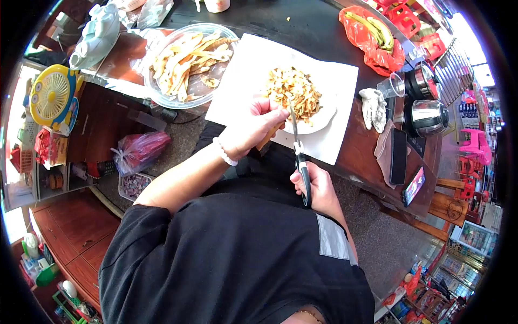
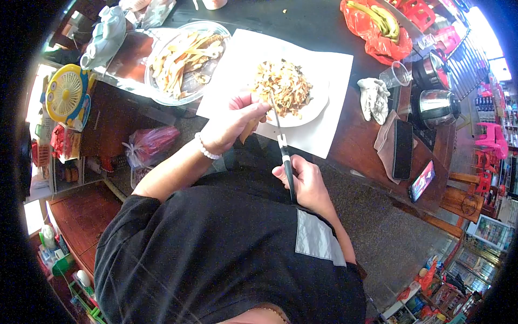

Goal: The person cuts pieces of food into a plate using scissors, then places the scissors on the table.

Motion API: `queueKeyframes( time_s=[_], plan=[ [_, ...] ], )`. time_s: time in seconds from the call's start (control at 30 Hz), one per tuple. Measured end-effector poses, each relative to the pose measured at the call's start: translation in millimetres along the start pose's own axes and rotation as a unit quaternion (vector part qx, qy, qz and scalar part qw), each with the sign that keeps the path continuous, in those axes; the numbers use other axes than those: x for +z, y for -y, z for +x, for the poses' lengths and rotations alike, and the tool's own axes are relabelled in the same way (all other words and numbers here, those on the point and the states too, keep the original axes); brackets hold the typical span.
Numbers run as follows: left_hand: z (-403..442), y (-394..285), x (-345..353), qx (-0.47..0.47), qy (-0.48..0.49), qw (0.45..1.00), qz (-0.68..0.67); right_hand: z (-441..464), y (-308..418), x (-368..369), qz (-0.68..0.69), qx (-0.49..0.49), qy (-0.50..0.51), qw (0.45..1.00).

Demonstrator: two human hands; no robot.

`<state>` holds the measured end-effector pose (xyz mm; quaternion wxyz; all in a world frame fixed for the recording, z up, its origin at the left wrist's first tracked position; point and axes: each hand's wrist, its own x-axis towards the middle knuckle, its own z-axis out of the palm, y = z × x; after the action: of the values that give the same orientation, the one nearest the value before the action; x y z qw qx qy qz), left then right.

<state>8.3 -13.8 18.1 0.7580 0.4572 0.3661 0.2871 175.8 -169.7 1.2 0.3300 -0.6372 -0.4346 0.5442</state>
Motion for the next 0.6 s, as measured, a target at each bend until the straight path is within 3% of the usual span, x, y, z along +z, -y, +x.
queueKeyframes(
  time_s=[0.2,0.27,0.53,0.6],
  plan=[
    [-0.1,-2.2,-1.2,-0.008,-0.008,1.000,-0.007,1.2,-6.7,-1.2,0.051,-0.023,-0.008,0.998],
    [2.0,0.0,-2.4,0.002,-0.002,1.000,-0.011,1.4,-8.5,-2.4,-0.001,-0.052,-0.012,0.999],
    [2.3,3.4,-4.2,0.029,0.020,0.999,-0.016,0.6,0.8,-2.5,0.003,-0.017,0.001,1.000],
    [0.5,0.8,-3.3,-0.008,0.023,0.999,-0.023,0.4,-0.1,-1.4,0.013,-0.015,-0.003,1.000]
  ],
)
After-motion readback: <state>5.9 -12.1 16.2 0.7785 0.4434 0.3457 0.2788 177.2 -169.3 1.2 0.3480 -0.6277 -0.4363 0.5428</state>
